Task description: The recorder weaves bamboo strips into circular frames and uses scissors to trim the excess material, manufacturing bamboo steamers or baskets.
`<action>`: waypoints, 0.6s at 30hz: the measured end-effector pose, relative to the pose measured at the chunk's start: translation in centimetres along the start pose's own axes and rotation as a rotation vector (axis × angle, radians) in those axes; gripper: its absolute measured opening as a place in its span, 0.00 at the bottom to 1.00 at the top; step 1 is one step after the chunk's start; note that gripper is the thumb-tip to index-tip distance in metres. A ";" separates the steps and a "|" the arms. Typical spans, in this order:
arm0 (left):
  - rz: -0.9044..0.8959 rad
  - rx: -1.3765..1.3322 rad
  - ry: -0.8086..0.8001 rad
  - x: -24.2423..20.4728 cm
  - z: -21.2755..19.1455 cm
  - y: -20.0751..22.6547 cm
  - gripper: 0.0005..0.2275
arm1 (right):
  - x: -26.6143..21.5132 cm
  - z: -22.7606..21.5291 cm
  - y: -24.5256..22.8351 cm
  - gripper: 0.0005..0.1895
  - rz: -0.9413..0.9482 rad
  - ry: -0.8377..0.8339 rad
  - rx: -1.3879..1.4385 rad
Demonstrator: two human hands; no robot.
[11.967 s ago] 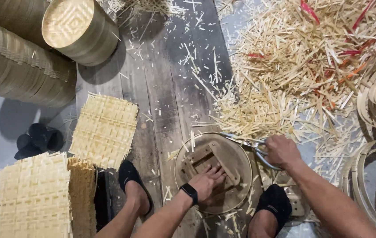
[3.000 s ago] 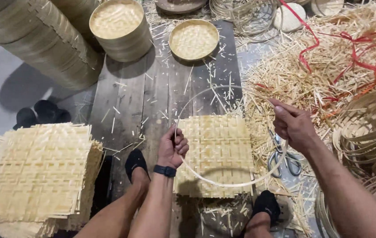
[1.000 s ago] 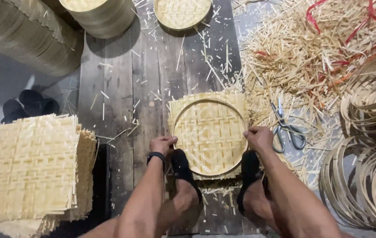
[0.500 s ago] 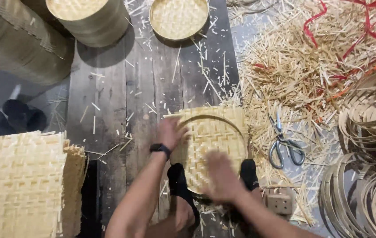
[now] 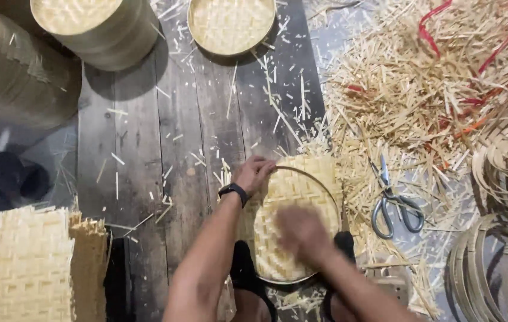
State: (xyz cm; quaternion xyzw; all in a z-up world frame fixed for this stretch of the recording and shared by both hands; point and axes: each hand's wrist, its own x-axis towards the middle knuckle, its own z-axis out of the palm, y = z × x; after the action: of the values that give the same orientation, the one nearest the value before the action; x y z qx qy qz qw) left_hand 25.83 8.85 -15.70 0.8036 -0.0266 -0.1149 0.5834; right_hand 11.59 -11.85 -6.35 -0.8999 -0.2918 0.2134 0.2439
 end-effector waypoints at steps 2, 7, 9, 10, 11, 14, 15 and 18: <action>0.042 0.343 -0.024 -0.5 -1.5 3.0 0.20 | 4.3 -6.9 0.9 0.18 0.216 0.353 -0.377; -0.303 0.364 -0.094 0.8 -1.2 2.6 0.23 | 7.6 -6.1 8.9 0.19 0.455 0.480 0.306; -0.352 0.377 -0.104 0.8 -0.8 1.4 0.23 | 7.7 -5.0 10.3 0.20 0.627 0.323 0.577; -0.368 0.276 -0.103 0.8 -0.8 0.7 0.22 | 7.4 -4.6 9.9 0.23 0.689 0.284 0.629; -0.361 0.167 -0.089 2.0 -0.6 0.4 0.21 | 7.6 -5.2 10.2 0.25 0.737 0.261 0.662; -0.360 0.042 -0.115 2.6 -0.3 -2.4 0.17 | 5.9 -5.4 9.3 0.23 0.652 0.443 0.495; -0.355 0.042 -0.116 2.9 -0.2 -3.3 0.17 | 5.4 -4.2 10.0 0.23 0.652 0.448 0.493; -0.290 -0.041 -0.087 2.0 -0.2 -5.2 0.16 | 3.9 -1.6 11.7 0.23 0.505 0.573 0.373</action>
State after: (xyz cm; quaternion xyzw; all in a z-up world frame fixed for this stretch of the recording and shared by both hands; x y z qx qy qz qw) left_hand 27.32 10.30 -20.90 0.7812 0.0668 -0.2329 0.5754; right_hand 20.21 -18.19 -12.59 -0.9064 0.0609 0.0570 0.4140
